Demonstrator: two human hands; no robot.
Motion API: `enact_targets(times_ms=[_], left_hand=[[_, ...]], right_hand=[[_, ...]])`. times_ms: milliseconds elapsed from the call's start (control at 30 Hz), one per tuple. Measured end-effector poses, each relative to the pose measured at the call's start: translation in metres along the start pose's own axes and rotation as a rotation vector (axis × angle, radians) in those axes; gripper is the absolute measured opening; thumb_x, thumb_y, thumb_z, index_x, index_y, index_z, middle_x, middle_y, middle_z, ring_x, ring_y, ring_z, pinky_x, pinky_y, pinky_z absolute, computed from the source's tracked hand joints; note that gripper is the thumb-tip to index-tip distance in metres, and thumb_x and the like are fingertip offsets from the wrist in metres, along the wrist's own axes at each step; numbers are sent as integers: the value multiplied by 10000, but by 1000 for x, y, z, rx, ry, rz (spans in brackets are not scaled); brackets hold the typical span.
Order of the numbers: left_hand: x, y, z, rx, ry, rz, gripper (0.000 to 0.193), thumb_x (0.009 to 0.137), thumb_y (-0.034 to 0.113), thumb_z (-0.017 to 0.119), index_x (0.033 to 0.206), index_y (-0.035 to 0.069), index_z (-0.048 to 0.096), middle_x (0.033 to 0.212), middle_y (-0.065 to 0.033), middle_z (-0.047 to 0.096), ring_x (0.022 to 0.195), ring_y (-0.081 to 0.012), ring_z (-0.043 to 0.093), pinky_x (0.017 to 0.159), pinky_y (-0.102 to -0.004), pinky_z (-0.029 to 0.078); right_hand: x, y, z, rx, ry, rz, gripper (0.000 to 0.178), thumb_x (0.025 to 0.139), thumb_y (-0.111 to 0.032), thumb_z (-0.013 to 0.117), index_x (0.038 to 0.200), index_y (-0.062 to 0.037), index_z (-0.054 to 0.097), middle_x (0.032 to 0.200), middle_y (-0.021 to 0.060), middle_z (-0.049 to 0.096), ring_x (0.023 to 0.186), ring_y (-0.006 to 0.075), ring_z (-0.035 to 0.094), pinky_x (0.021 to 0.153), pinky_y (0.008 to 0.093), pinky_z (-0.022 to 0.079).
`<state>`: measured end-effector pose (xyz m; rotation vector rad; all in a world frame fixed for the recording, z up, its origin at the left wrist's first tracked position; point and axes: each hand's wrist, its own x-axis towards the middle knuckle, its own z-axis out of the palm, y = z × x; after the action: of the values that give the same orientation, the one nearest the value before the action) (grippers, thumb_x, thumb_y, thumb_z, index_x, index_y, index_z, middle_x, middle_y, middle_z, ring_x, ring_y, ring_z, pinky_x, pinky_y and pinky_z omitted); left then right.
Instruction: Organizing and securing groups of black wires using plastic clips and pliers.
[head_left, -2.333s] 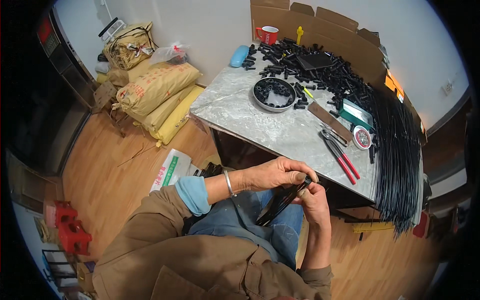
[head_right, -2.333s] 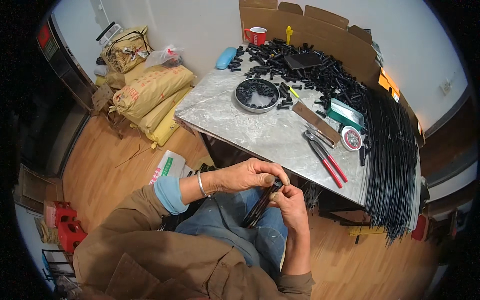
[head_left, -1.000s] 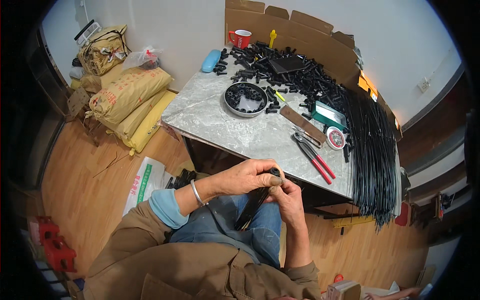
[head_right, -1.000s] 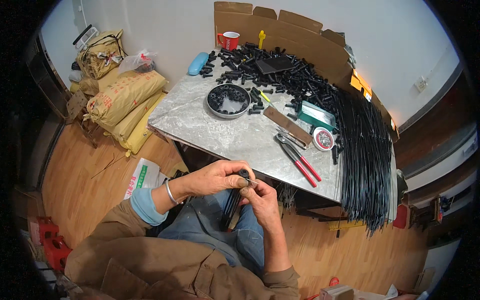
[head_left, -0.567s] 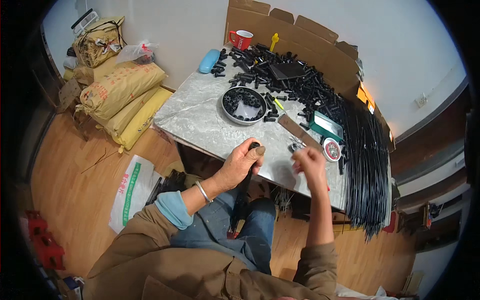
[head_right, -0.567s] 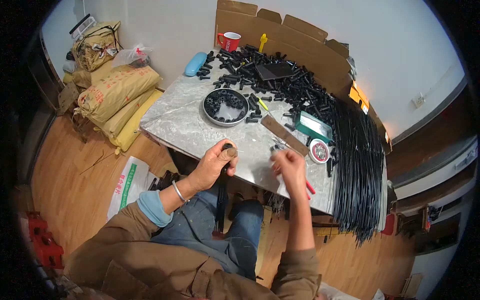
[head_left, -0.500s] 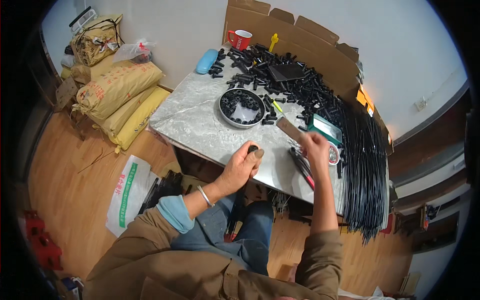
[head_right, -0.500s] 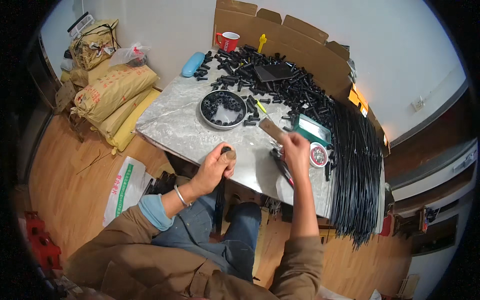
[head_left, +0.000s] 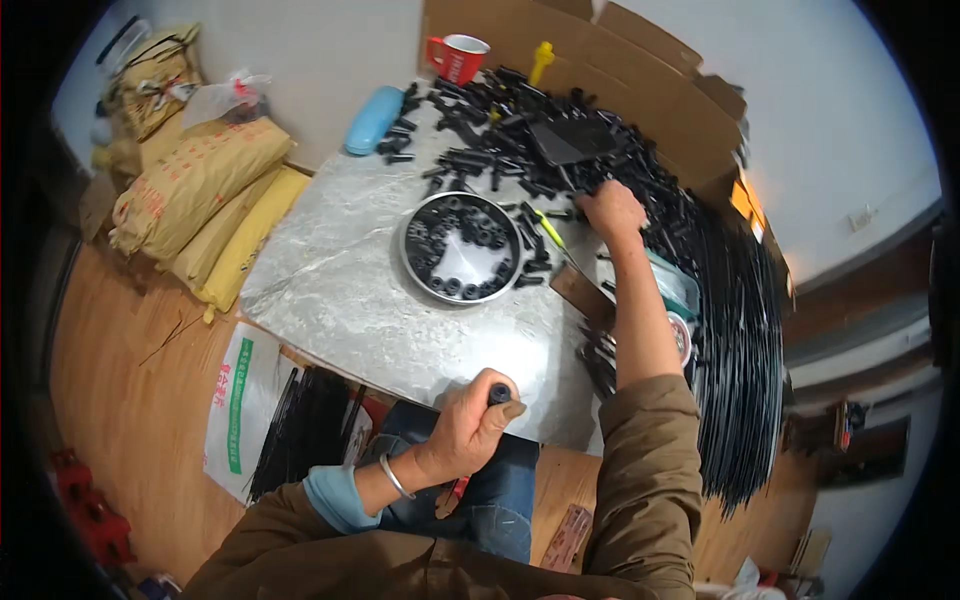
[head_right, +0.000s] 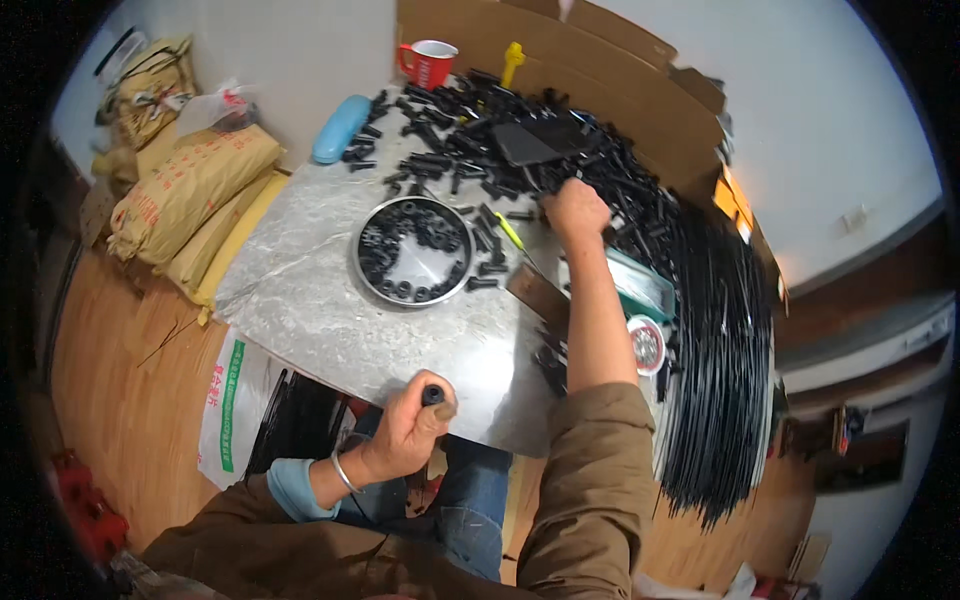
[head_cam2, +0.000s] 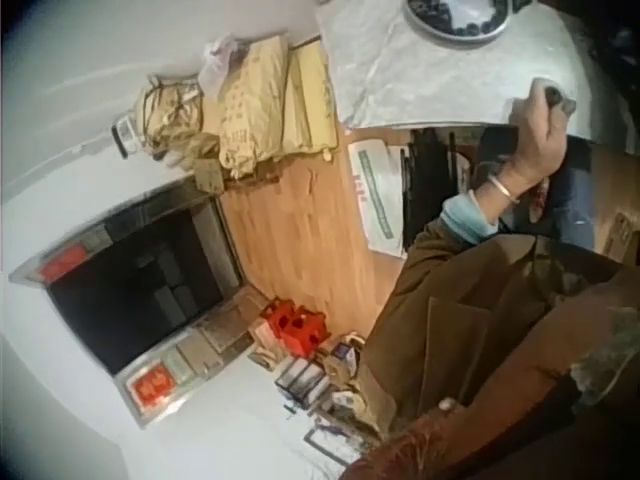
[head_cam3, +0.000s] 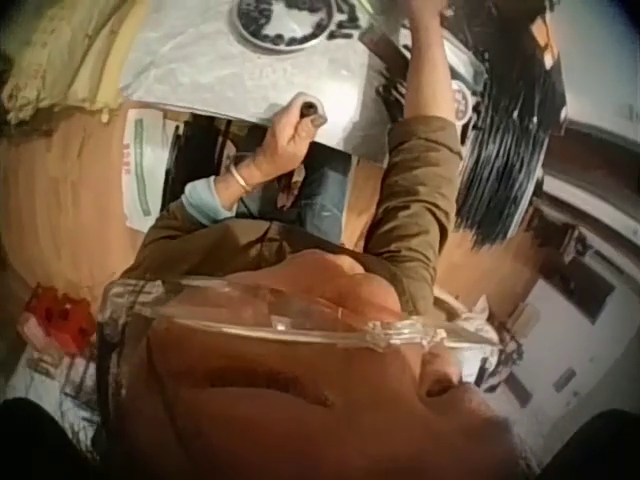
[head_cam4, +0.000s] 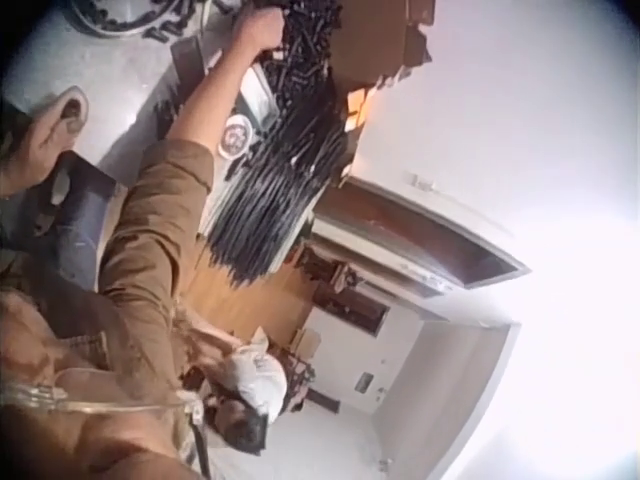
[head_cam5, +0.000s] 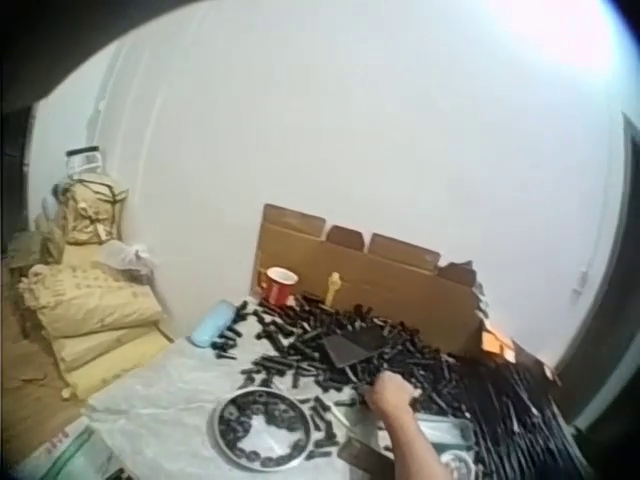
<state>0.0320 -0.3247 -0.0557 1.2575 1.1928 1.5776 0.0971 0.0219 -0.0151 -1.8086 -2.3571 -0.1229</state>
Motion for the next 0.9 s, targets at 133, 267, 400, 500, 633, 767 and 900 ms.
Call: enact_targets(times_ms=[133, 267, 400, 500, 633, 767, 900], left_hand=[[-5, -25, -7, 0, 60, -30, 211, 967, 271, 452, 980, 61, 444, 731, -5, 457, 600, -69, 440, 534, -222, 411], [6, -13, 0, -222, 81, -51, 264, 982, 325, 451, 997, 62, 440, 724, 6, 402, 586, -63, 367, 490, -199, 328], [13, -11, 0, -339, 22, -138, 290, 974, 349, 471, 965, 62, 431, 705, 4, 347, 568, -77, 334, 498, -220, 314], [12, -1, 12, -339, 52, -228, 270, 977, 335, 470, 941, 69, 443, 701, 5, 351, 557, -84, 330, 511, -227, 318], [7, 14, 15, -435, -17, -232, 288, 991, 355, 423, 884, 87, 433, 678, 11, 337, 534, -88, 304, 513, -233, 294], [-13, 36, 42, -431, -57, -248, 408, 981, 466, 376, 814, 96, 420, 626, 17, 318, 491, -82, 278, 468, -226, 252], [-19, 51, 69, -414, -43, -272, 527, 954, 576, 342, 727, 105, 406, 555, 27, 282, 434, -73, 231, 411, -221, 197]], right_hand=[[-8, -23, -14, 56, 6, -43, 386, 780, -400, 665, 962, -60, 683, 1018, 153, 672, 947, 324, 652, 741, 421, 532], [-61, -7, -44, 656, 548, -186, 333, 754, -351, 659, 787, -23, 699, 712, 114, 675, 647, 256, 656, 597, 380, 509], [-232, 20, -110, 1473, -205, -153, 197, 816, -185, 649, 895, -4, 653, 712, 18, 607, 579, 67, 531, 517, 226, 442], [-362, 64, -89, 1983, -733, -170, 245, 831, -161, 644, 997, 16, 610, 842, 83, 611, 554, 94, 526, 501, 222, 441], [-499, 110, 0, 2316, -727, 601, 325, 879, -264, 627, 1034, 16, 572, 829, 81, 577, 595, 95, 489, 498, 221, 405], [-606, 203, 110, 2039, -297, 1387, 211, 881, -286, 610, 831, -81, 598, 643, 10, 550, 498, 118, 482, 458, 252, 423], [-704, 340, 183, 2062, 72, 1511, 292, 921, -347, 559, 772, -96, 560, 611, 13, 539, 489, 102, 485, 413, 218, 397]])
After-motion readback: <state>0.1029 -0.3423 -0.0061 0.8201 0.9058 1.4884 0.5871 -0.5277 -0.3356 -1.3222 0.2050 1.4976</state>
